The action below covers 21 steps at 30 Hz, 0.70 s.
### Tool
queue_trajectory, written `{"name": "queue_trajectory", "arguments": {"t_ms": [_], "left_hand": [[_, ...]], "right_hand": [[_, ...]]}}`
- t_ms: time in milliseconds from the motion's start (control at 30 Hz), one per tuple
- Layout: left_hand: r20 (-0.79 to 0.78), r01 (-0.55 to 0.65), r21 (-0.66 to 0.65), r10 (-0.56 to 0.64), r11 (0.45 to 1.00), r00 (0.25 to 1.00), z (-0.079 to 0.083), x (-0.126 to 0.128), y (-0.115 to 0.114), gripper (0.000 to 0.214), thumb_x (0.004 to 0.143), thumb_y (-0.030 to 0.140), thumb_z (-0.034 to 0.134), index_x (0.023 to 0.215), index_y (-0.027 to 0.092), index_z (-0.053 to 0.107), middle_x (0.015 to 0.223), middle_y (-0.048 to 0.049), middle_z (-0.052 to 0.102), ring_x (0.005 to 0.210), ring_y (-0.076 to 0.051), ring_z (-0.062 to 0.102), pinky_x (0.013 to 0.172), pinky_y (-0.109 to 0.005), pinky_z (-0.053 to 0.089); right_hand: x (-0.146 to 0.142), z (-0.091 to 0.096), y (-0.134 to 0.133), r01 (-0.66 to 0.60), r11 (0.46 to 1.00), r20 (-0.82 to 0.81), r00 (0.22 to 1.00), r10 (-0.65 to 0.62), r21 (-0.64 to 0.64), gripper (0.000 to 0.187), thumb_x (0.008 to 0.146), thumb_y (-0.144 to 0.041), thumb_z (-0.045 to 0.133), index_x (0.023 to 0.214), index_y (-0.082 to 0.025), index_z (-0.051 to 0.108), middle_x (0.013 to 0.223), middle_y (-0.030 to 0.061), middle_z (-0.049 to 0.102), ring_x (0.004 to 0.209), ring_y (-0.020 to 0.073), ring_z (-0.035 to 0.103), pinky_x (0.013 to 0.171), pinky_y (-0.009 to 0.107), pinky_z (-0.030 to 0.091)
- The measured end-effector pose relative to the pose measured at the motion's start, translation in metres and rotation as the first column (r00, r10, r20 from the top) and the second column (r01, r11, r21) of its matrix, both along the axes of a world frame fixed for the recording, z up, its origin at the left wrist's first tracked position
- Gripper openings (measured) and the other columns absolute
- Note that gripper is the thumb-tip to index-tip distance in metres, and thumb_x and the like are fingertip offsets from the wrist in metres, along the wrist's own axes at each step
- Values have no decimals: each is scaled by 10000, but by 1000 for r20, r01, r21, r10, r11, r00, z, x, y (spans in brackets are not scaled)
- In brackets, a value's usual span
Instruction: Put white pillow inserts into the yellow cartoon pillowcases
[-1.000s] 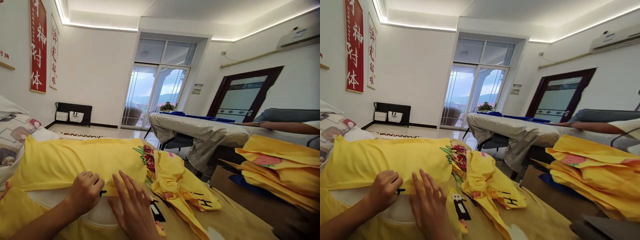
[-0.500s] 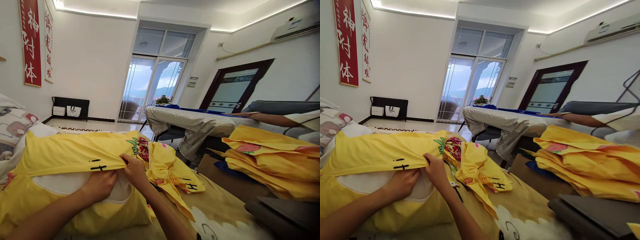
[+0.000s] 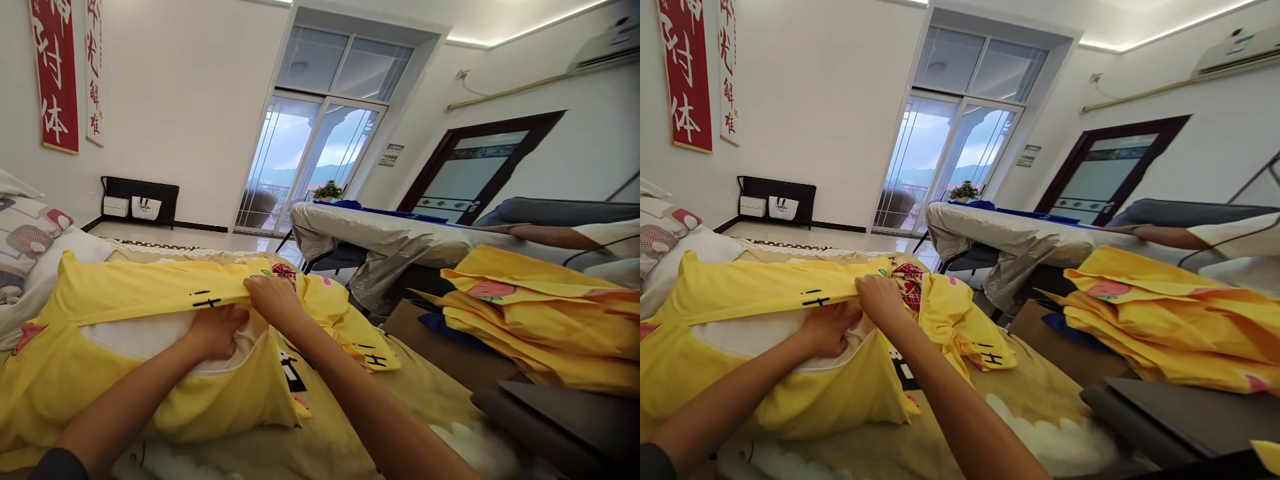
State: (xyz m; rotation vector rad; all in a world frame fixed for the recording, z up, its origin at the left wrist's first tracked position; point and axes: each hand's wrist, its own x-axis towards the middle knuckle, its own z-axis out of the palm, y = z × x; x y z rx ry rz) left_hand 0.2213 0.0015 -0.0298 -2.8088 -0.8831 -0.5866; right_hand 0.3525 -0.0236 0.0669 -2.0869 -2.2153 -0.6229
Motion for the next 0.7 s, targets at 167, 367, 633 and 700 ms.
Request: {"name": "queue_trajectory", "arguments": {"t_ms": [167, 367, 633, 700], "left_hand": [[-29, 12, 62, -11, 998, 1000, -3, 0, -1, 506, 777, 273, 524, 1279, 219, 483, 1160, -119, 544, 1055, -290, 501, 876, -423, 414], [-176, -34, -55, 24, 998, 984, 13, 14, 2, 300, 806, 238, 519, 1063, 178, 662, 1079, -138, 624, 994, -287, 573, 862, -428, 433], [167, -164, -85, 176, 983, 970, 20, 29, 25, 406, 947, 296, 323, 1295, 135, 457, 1203, -140, 597, 1123, -236, 544, 934, -349, 430], [229, -225, -50, 231, 973, 946, 4, 33, 28, 394, 947, 265, 337, 1294, 105, 435, 1199, -174, 587, 1110, -252, 559, 906, -369, 449]], "right_hand": [[-6, 4, 7, 107, 993, -202, 975, -94, 55, 300, 764, -63, 438, 956, -131, 657, 1023, 147, 655, 970, 242, 590, 706, 282, 387], [3, 3, 24, 30, 999, -294, 955, -36, -26, 280, 715, -48, 441, 883, -114, 655, 905, 70, 693, 833, 147, 597, 666, 211, 387], [5, 11, 24, -33, 998, -167, 986, 22, -62, 242, 742, -158, 561, 982, -139, 590, 870, 53, 676, 784, 154, 596, 619, 210, 377], [3, 12, 23, -11, 999, -89, 996, 7, -48, 292, 735, -79, 524, 1014, -133, 588, 919, 98, 675, 842, 193, 608, 664, 239, 383]]}}
